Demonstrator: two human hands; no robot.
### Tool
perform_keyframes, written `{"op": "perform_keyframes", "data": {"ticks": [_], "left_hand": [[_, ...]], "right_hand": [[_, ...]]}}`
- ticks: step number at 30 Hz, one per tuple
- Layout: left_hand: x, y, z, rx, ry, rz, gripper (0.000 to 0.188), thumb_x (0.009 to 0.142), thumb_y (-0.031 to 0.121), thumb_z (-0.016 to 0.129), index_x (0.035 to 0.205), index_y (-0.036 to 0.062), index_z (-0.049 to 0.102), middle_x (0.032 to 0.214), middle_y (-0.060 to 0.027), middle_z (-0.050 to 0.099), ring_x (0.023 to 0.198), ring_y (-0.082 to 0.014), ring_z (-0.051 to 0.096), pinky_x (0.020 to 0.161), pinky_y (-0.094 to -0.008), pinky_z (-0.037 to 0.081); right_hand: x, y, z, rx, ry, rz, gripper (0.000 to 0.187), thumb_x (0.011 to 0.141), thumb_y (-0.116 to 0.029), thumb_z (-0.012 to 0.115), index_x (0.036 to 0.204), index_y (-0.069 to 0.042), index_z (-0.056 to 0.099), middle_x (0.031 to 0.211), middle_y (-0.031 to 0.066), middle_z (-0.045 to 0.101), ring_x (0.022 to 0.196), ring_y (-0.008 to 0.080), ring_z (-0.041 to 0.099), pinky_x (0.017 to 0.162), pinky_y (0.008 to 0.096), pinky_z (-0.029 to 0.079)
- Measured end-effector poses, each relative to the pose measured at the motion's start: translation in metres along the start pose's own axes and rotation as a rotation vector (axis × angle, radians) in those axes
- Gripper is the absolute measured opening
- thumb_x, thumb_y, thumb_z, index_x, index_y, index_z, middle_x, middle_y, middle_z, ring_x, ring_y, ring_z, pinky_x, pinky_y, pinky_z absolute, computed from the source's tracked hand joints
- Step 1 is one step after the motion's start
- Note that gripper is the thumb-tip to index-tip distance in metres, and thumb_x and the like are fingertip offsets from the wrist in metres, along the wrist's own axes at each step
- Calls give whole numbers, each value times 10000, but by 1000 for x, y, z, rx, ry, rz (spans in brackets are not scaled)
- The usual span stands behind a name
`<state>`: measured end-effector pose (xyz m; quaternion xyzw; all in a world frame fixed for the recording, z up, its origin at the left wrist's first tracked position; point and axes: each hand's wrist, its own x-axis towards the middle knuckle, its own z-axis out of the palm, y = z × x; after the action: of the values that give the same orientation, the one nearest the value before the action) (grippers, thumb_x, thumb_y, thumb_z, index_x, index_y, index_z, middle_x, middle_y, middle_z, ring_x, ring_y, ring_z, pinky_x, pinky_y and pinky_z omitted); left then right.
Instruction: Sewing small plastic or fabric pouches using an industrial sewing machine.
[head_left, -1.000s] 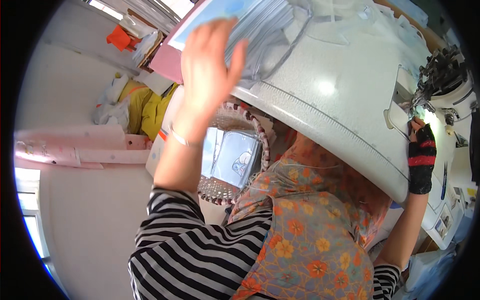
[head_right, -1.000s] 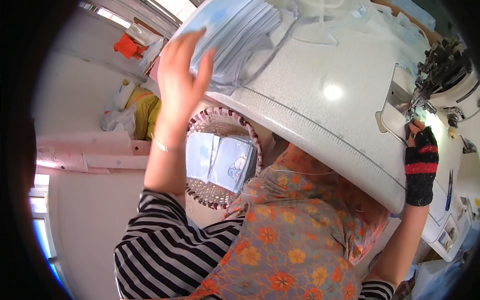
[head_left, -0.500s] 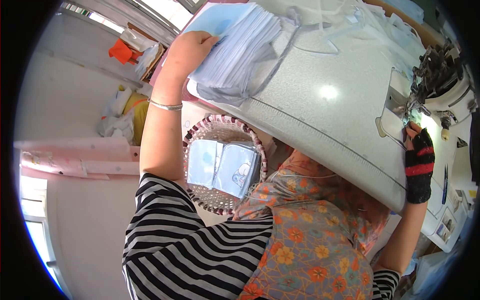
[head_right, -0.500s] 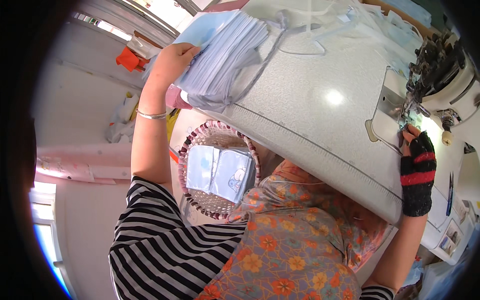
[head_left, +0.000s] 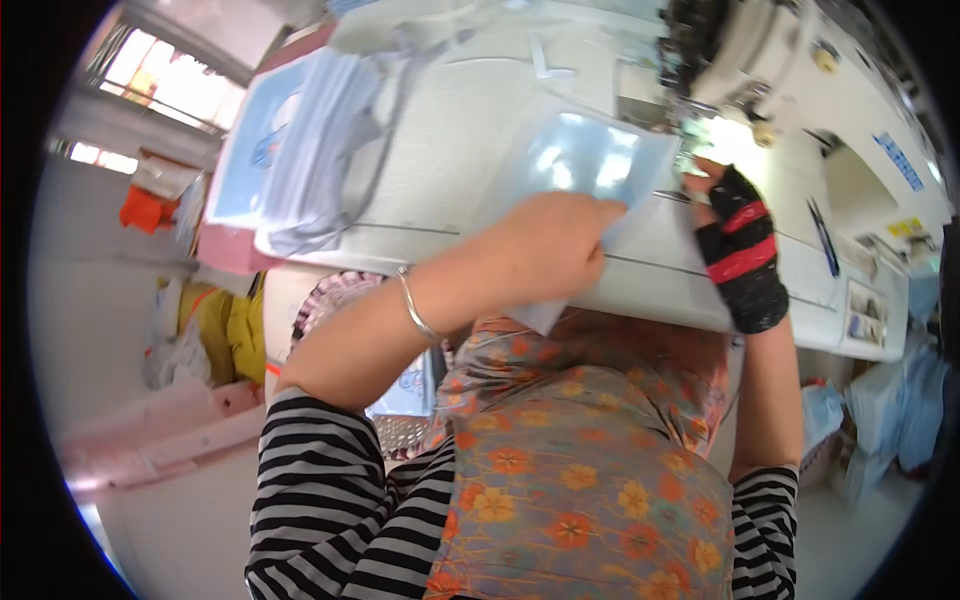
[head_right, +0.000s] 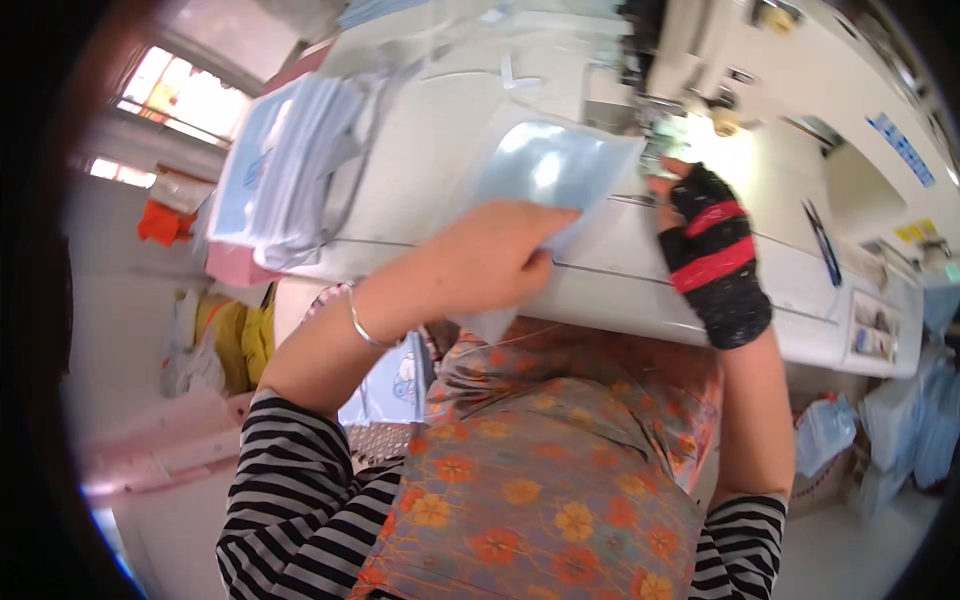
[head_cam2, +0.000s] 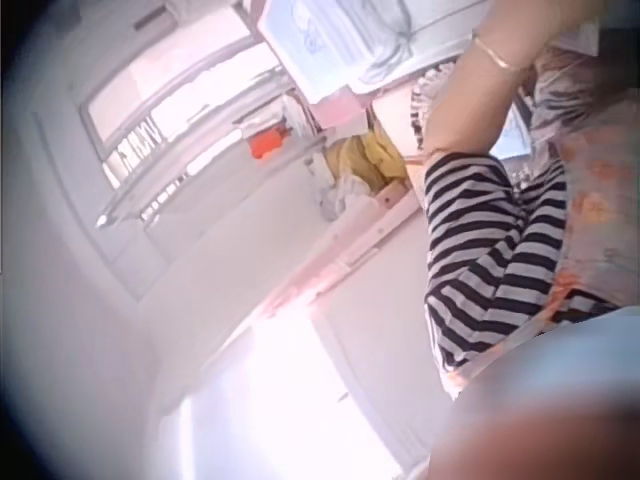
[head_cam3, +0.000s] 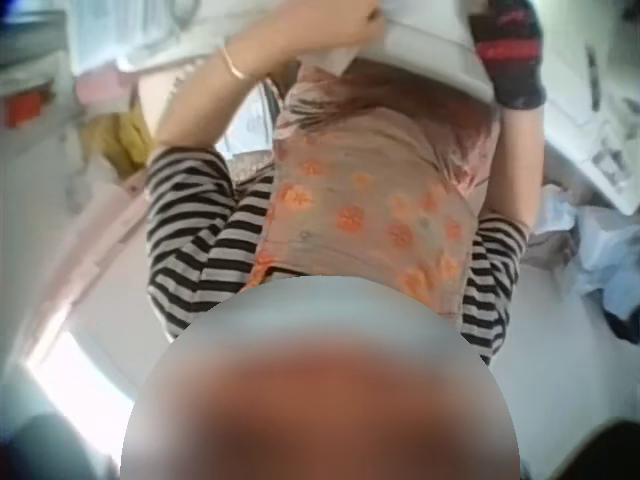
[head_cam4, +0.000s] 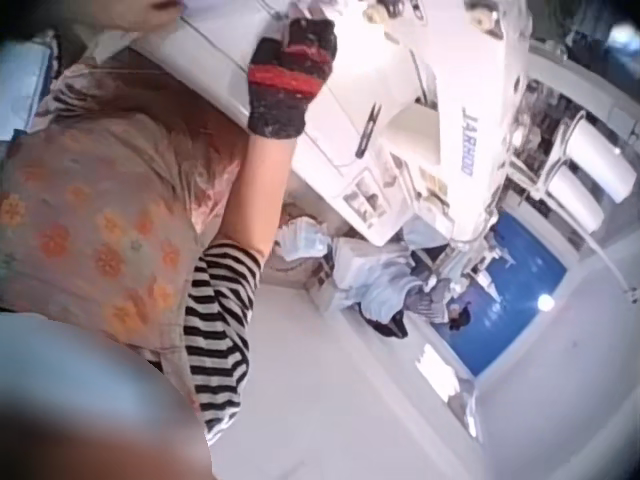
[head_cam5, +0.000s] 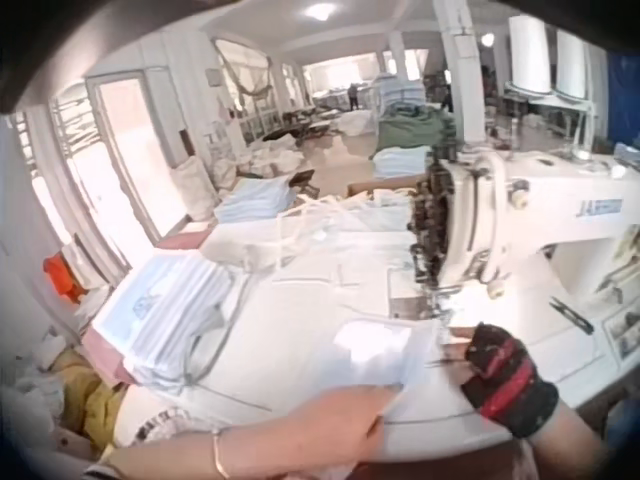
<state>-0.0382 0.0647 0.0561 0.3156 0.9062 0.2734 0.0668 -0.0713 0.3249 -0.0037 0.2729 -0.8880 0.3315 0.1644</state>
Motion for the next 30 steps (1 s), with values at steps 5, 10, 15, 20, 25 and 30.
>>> {"op": "perform_keyframes", "data": {"ticks": [5, 10, 15, 20, 25, 30], "left_hand": [[23, 18, 14, -42, -136, -93, 329, 823, 212, 628, 1083, 10, 639, 914, -216, 678, 840, -409, 645, 755, -511, 513], [50, 0, 29, 248, 186, 197, 284, 791, 134, 651, 1053, 24, 649, 1101, -152, 666, 990, -323, 628, 788, -456, 508], [54, -17, 49, 339, 379, 281, 409, 797, 97, 623, 1200, 25, 611, 1291, -123, 609, 1165, -310, 567, 939, -460, 467], [69, -25, 50, 386, 420, 219, 365, 801, 111, 619, 1157, 33, 619, 1303, -118, 611, 1165, -299, 569, 920, -467, 468], [79, -27, 55, 413, 494, 213, 263, 797, 148, 641, 1040, 49, 663, 1234, -108, 648, 1094, -253, 586, 841, -434, 450], [82, -21, 61, 439, 493, 179, 280, 792, 183, 651, 1034, 43, 664, 1244, -124, 640, 1111, -251, 577, 869, -437, 439]], "right_hand": [[-21, -33, -1, -91, -126, -148, 373, 780, 58, 582, 1136, -32, 649, 1278, 173, 609, 1202, 377, 568, 1037, 459, 457], [-23, -32, -2, -50, -113, -137, 357, 787, 55, 588, 1127, -34, 649, 1267, 179, 613, 1202, 380, 569, 1028, 458, 464], [-16, -24, -5, -76, -68, -129, 341, 813, 43, 574, 1136, -37, 647, 1254, 183, 621, 1168, 378, 584, 1003, 452, 479], [13, 8, 0, -168, -72, -185, 395, 815, 36, 552, 1187, -61, 641, 1276, 147, 622, 1139, 361, 591, 990, 431, 487], [22, 20, 9, -210, -56, -183, 369, 815, 29, 557, 1164, -56, 643, 1252, 148, 634, 1131, 359, 597, 987, 433, 488], [19, 13, 7, -208, -72, -155, 328, 815, 41, 559, 1117, -42, 655, 1203, 149, 655, 1119, 355, 606, 980, 431, 492]]}}
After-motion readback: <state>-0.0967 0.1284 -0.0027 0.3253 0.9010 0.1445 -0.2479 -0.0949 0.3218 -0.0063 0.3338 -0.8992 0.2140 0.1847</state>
